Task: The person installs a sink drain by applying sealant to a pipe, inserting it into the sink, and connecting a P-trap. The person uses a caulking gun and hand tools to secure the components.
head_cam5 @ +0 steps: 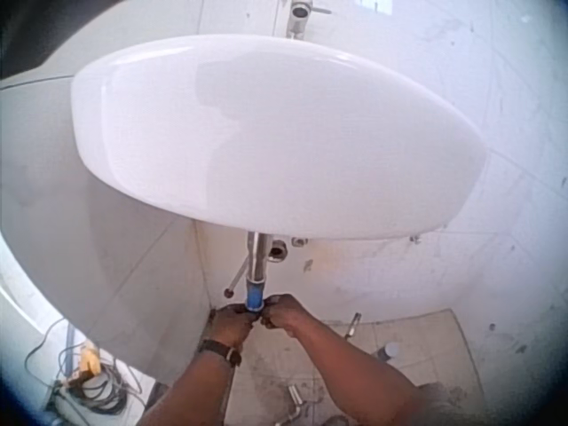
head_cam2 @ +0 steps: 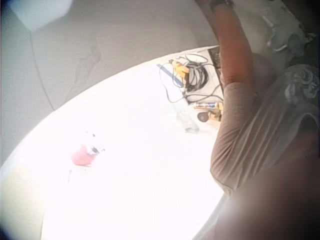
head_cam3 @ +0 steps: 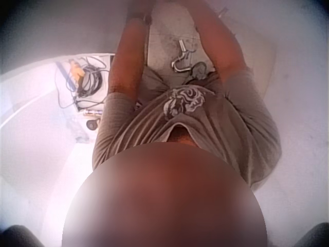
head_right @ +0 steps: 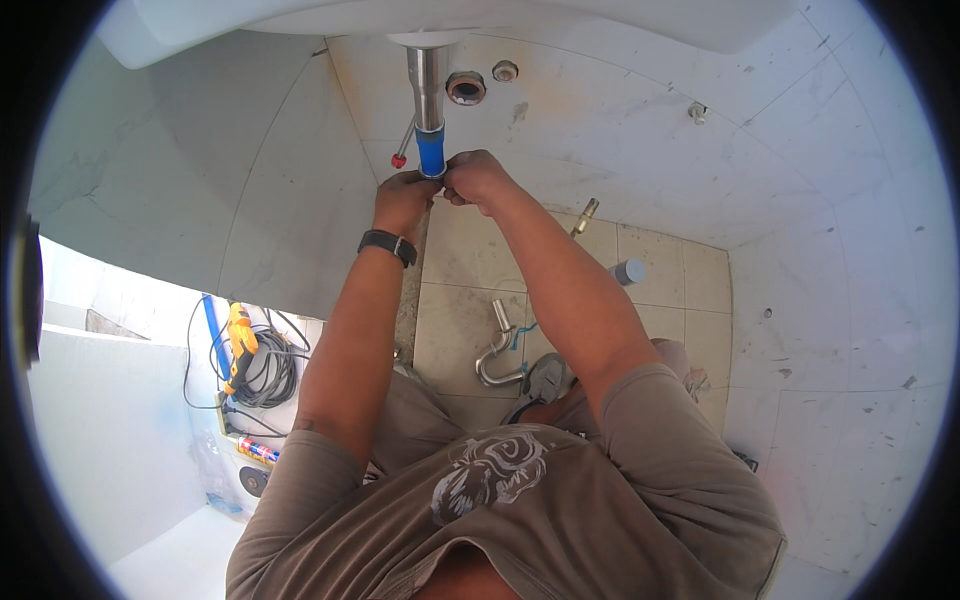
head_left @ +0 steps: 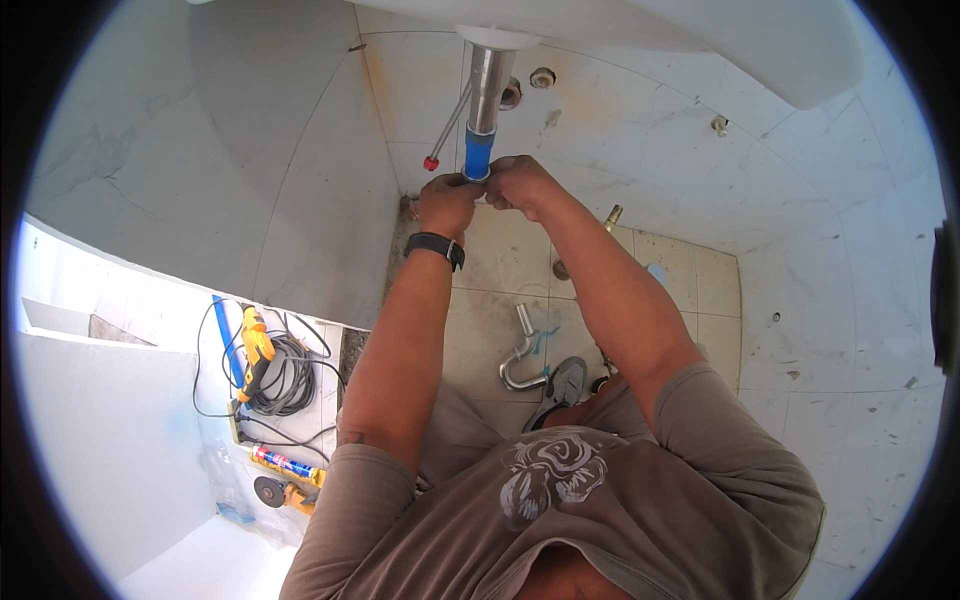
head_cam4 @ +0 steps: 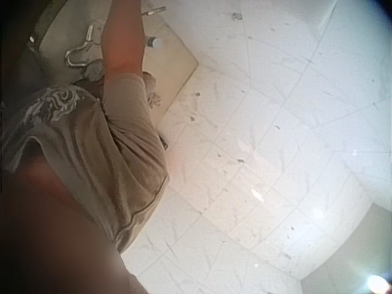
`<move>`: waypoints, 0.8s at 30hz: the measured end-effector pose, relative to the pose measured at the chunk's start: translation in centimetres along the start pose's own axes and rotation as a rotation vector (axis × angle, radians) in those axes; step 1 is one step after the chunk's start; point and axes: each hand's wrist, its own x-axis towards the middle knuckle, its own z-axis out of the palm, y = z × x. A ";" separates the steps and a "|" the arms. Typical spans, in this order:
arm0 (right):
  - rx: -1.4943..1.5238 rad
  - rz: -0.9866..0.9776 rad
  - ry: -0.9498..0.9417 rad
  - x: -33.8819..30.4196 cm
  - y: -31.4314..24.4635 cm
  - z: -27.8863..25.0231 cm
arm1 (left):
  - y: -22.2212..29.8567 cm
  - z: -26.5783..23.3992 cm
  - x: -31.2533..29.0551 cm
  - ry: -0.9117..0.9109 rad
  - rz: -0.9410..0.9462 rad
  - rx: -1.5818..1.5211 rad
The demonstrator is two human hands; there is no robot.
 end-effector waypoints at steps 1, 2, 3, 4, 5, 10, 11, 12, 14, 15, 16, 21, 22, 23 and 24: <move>-0.005 -0.003 0.008 0.1 0.0 0.0 | 0.2 0.0 0.0 0.003 -0.009 0.028; -0.009 -0.006 0.016 0.1 0.0 0.0 | 0.3 0.0 -0.2 0.007 0.018 0.005; -0.013 -0.002 0.019 0.2 0.1 0.1 | 0.4 0.1 -0.4 0.020 0.031 -0.001; -0.004 -0.004 0.021 0.3 0.1 0.2 | 0.6 0.1 -0.6 0.034 0.043 -0.006; 0.005 -0.001 0.018 0.3 0.0 0.2 | 0.8 -0.1 -0.7 0.025 0.046 0.024; 0.116 0.028 0.010 0.4 -0.2 0.0 | 1.4 -0.3 -0.5 -0.021 -0.012 -0.026; 0.131 0.029 0.007 0.3 -0.3 -0.1 | 1.5 -0.4 -0.4 -0.029 0.012 -0.045; 0.148 0.037 -0.004 0.3 -0.4 -0.2 | 1.6 -0.5 -0.3 -0.043 0.018 -0.039; 0.193 -0.002 -0.037 0.1 -0.8 -0.6 | 1.8 -0.5 -0.2 -0.035 0.030 -0.072; 0.211 -0.010 -0.030 0.0 -1.0 -0.7 | 2.0 -0.4 -0.4 -0.012 0.034 -0.112; 0.203 -0.022 -0.045 -0.2 -1.1 -0.7 | 2.2 -0.4 -0.5 0.012 0.049 -0.130; 0.244 -0.011 -0.133 -0.9 -0.8 -1.6 | 3.1 -1.2 -1.5 -0.085 0.065 -0.126; 0.195 -0.003 -0.087 -0.9 -0.2 -2.1 | 3.1 -1.6 -1.6 -0.102 0.077 -0.134; 0.151 0.006 -0.040 -0.9 0.9 -2.7 | 3.0 -1.8 -1.8 -0.129 0.072 -0.148; 0.123 -0.010 -0.015 -0.8 2.3 -3.4 | 2.9 -2.1 -1.9 -0.151 0.069 -0.161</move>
